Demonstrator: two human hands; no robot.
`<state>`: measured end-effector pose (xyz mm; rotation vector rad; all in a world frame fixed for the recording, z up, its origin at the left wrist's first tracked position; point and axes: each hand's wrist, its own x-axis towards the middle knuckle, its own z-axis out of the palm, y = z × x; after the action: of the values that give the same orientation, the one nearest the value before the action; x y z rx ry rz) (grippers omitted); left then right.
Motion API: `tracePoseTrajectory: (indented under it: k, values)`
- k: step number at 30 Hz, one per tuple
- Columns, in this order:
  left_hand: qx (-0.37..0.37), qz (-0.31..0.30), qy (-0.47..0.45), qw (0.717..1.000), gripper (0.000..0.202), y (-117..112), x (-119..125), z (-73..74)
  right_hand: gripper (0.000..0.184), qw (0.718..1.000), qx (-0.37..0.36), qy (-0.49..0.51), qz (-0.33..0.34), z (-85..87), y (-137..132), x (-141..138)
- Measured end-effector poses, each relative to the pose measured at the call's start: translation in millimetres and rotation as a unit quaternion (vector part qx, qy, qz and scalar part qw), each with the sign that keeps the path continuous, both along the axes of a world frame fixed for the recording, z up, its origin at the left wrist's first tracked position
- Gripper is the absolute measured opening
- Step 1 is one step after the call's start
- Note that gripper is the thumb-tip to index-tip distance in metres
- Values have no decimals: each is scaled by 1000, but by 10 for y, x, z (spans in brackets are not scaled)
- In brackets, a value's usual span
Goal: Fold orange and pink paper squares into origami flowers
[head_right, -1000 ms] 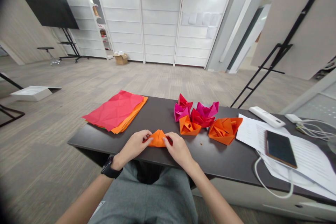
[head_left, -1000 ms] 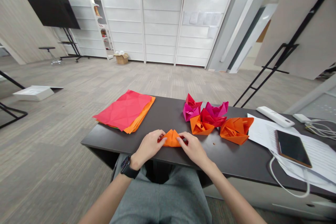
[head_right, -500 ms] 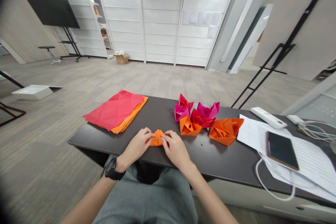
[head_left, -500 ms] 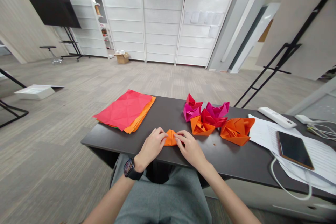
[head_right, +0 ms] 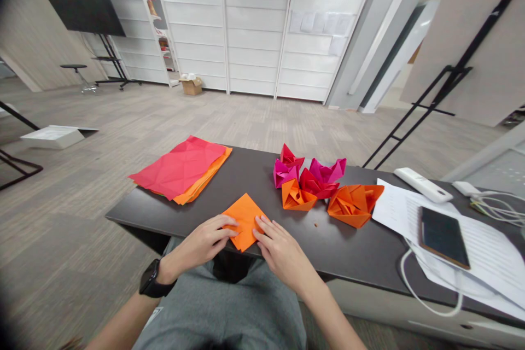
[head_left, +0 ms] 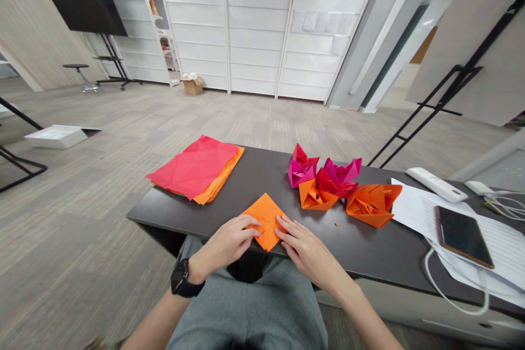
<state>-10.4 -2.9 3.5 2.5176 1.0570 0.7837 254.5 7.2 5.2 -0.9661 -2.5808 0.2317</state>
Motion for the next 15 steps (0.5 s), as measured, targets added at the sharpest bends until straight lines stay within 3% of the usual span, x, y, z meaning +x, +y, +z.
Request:
tracePoseTrajectory:
  k: [4,9,15]
  values:
    - [27,7,38,999,33,-39,-26,38,40,999,-1,-32,4,69,-14,47]
    - [5,14,73,997,46,-37,-50,58,49,999,-18,-35,0,111,56,35]
    - [24,21,100,995,44,-17,-36,60,33,999,10,-48,23,178,192,-54]
